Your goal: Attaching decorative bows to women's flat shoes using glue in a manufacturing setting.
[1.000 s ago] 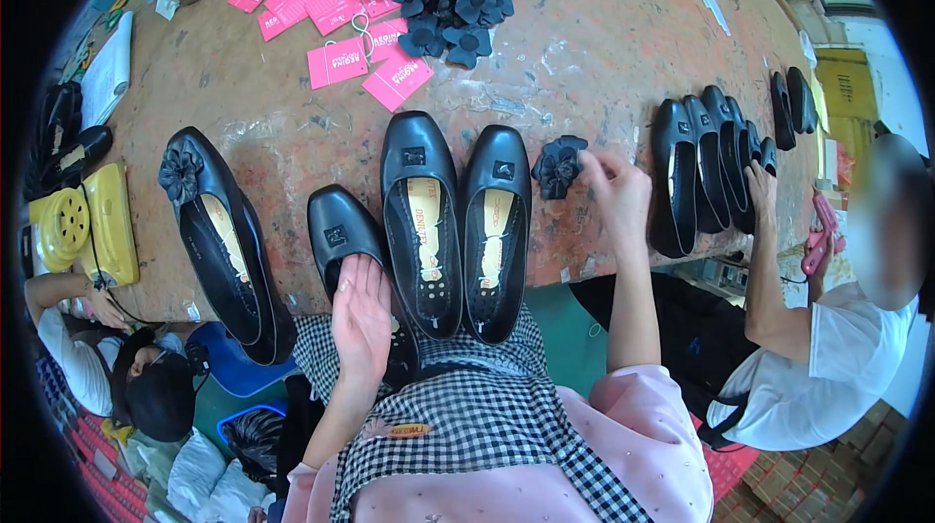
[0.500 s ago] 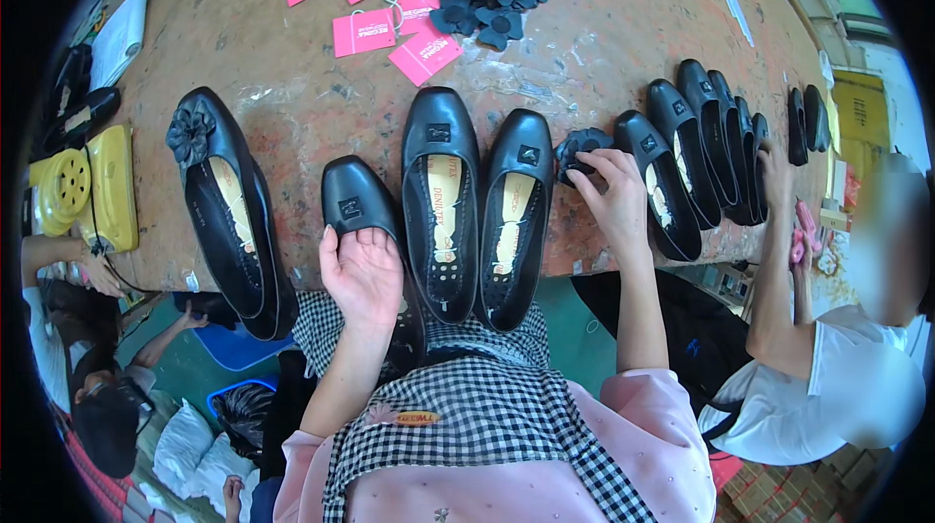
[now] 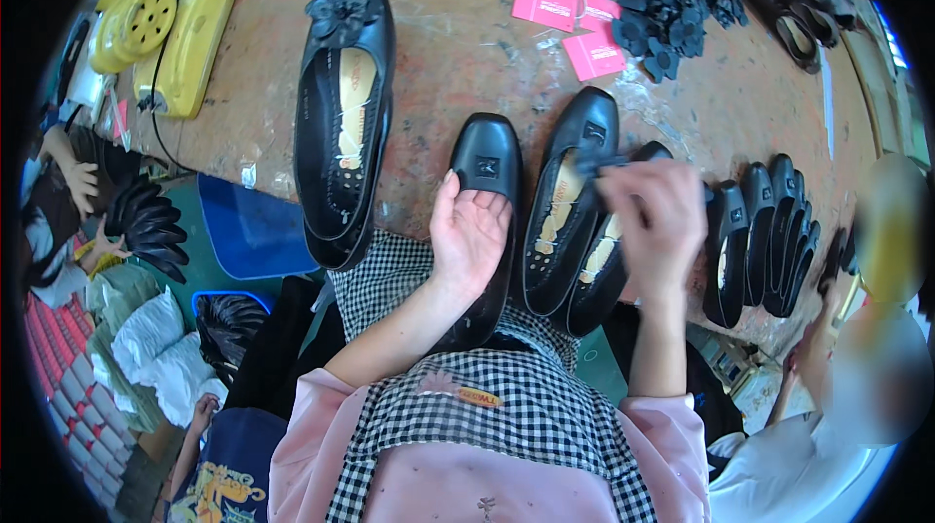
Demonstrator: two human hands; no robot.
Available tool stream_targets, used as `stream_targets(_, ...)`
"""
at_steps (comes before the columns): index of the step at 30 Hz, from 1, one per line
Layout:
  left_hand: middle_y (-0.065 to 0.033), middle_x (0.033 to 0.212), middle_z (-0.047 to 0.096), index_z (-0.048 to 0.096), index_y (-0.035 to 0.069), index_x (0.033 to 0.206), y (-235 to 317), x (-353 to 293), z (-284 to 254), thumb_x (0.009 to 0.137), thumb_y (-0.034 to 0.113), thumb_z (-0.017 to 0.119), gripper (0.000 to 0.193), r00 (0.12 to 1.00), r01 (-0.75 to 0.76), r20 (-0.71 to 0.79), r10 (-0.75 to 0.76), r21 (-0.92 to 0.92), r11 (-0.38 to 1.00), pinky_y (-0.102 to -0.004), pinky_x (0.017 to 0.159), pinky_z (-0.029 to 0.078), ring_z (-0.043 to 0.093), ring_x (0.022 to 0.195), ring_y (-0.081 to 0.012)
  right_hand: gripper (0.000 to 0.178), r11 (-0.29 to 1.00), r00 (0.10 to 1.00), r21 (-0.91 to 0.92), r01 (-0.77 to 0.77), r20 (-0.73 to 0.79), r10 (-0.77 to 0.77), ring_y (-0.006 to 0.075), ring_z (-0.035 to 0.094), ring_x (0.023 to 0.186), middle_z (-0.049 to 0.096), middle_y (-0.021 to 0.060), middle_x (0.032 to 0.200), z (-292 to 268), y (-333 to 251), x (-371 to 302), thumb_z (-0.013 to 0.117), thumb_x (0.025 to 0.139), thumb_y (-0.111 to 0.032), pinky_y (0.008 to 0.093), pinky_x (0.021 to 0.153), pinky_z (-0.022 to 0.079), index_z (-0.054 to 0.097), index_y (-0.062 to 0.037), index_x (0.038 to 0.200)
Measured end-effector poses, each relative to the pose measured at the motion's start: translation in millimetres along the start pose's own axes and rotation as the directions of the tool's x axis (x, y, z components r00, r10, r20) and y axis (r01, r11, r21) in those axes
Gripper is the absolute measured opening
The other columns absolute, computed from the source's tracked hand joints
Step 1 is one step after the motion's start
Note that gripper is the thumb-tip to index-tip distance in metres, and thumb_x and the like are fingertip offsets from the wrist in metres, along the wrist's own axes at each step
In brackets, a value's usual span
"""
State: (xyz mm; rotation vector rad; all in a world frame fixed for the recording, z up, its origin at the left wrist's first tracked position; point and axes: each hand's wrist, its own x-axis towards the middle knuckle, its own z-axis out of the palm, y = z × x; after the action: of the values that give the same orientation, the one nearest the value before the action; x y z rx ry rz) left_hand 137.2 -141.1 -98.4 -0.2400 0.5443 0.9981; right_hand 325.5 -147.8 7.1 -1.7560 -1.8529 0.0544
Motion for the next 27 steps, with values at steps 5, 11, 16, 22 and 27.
stream_targets(5, -0.0089, 0.122, 0.058, 0.053, 0.003, 0.121, -3, -1, 11, 0.097, 0.052, 0.038, 0.056, 0.997, -0.015, -0.074, 0.017, 0.024, 1.0, -0.036, 0.103, 0.036, 0.051, 0.116, -0.0209, 0.018, 0.982, 0.975, 0.06, 0.182, 0.12, -0.188, 0.0223, 0.057, 0.086, 0.063, 0.002, 0.085, 60, -38, 17, 0.074, 0.067, -0.01, 0.0338, 0.073, 0.045, 0.069, -0.0082, 0.084)
stream_targets(11, -0.0135, 0.123, 0.052, 0.045, -0.003, 0.124, 1, -4, 14, 0.097, 0.056, 0.036, 0.065, 0.996, 0.05, -0.079, -0.051, -0.011, 0.999, -0.036, 0.111, 0.029, 0.045, 0.122, -0.0218, 0.017, 0.983, 0.968, 0.025, 0.183, 0.172, -0.184, 0.0209, 0.058, 0.09, 0.063, 0.0009, 0.087, 76, -38, 16, 0.073, 0.069, -0.011, 0.0336, 0.074, 0.044, 0.069, -0.0083, 0.086)
stream_targets(16, -0.0148, 0.123, 0.051, 0.045, -0.004, 0.123, 3, -3, 7, 0.096, 0.056, 0.037, 0.067, 0.996, 0.069, -0.062, -0.07, -0.015, 0.998, -0.0352, 0.111, 0.03, 0.045, 0.122, -0.0217, 0.018, 0.983, 0.969, 0.003, 0.185, 0.164, -0.183, 0.0193, 0.055, 0.091, 0.06, 0.0005, 0.088, 85, -39, 14, 0.067, 0.07, -0.014, 0.0316, 0.072, 0.042, 0.068, -0.0083, 0.087)
stream_targets(22, -0.0132, 0.121, 0.052, 0.045, -0.002, 0.123, -1, -1, 7, 0.096, 0.056, 0.038, 0.064, 0.996, 0.064, -0.065, -0.063, 0.016, 0.998, -0.0339, 0.107, 0.033, 0.048, 0.118, -0.0199, 0.017, 0.985, 0.969, 0.006, 0.17, 0.182, -0.168, 0.0198, 0.055, 0.091, 0.058, 0.0022, 0.089, 89, -36, 9, 0.066, 0.071, -0.015, 0.0329, 0.074, 0.041, 0.066, -0.0084, 0.087)
stream_targets(27, -0.0045, 0.095, 0.064, 0.058, 0.006, 0.107, -4, 1, 12, 0.096, 0.05, 0.047, 0.047, 0.978, 0.063, -0.196, -0.064, -0.009, 0.998, -0.0307, 0.088, 0.047, 0.059, 0.092, -0.0145, 0.02, 0.992, 0.971, -0.028, 0.126, 0.207, -0.118, 0.0227, 0.054, 0.096, 0.056, 0.0037, 0.09, 88, -33, 3, 0.06, 0.067, -0.021, 0.0374, 0.077, 0.039, 0.063, -0.011, 0.085)
